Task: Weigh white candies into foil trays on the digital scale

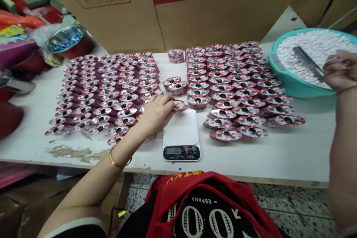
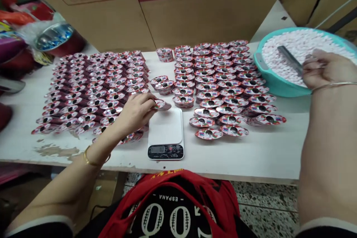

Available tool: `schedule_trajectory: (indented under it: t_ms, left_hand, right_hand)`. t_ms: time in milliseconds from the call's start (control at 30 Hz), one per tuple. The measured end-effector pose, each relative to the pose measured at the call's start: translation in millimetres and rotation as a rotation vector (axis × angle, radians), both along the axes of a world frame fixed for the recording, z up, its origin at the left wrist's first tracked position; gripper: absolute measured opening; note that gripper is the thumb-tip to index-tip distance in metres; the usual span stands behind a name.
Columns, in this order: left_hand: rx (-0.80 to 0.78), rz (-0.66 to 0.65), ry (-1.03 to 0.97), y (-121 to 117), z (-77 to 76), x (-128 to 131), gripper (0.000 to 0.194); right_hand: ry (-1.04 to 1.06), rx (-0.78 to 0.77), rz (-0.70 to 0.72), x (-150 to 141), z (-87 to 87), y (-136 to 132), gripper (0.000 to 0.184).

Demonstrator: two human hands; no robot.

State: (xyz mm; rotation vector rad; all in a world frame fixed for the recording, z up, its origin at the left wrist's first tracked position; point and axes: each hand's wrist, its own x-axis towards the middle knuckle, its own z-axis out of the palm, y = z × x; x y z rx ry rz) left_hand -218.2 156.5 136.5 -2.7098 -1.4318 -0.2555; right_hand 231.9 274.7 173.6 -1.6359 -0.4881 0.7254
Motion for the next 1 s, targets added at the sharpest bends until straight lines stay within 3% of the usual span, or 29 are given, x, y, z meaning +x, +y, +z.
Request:
schedule_trajectory:
  t_ms: [100,233,400,500,633,833,1000]
  left_hand:
    - [-0.074,-0.050,-0.011,-31.7,6.8,8.1,0.015]
    - [-0.155,0.008,-0.031,-52.8,-8.9,14.8,0.011]
    - [-0.143,0.028,-0.258,-62.6,-23.7,5.3,0.031]
    - [-0.051,0.113,-0.440,-75.7,-22.4,-10.0,0.038]
    - [-0.037,0.263,-0.552,-100.0,-26.0,-32.3,0.026]
    - [-0.092,0.350,-0.621,-127.8,-47.5,-46.2,0.019]
    - [-0.077,0.372,-0.657,-135.2,-56.6,-43.2,0.017]
  right_hand:
    - [0.188,-0.013,0.371,-40.3,5.8,-24.2,0.043]
    - [0.305,-0.053,0.856,-116.8,1.0,-73.8,0.009]
    - [0.327,-0.152,1.233,-200.3,-11.2,-121.0,0.022]
    - [0.257,-0.177,1.364,-231.6,-14.6,-129.9,0.017]
    - [0.045,-0.179,1.505,-255.7,-21.6,-129.0,0.010]
    - [-0.346,-0.038,1.590,-267.5,-36.2,-125.2,0.013]
    - [-0.526,0.060,1.599,-267.7,-31.7,-125.2,0.019]
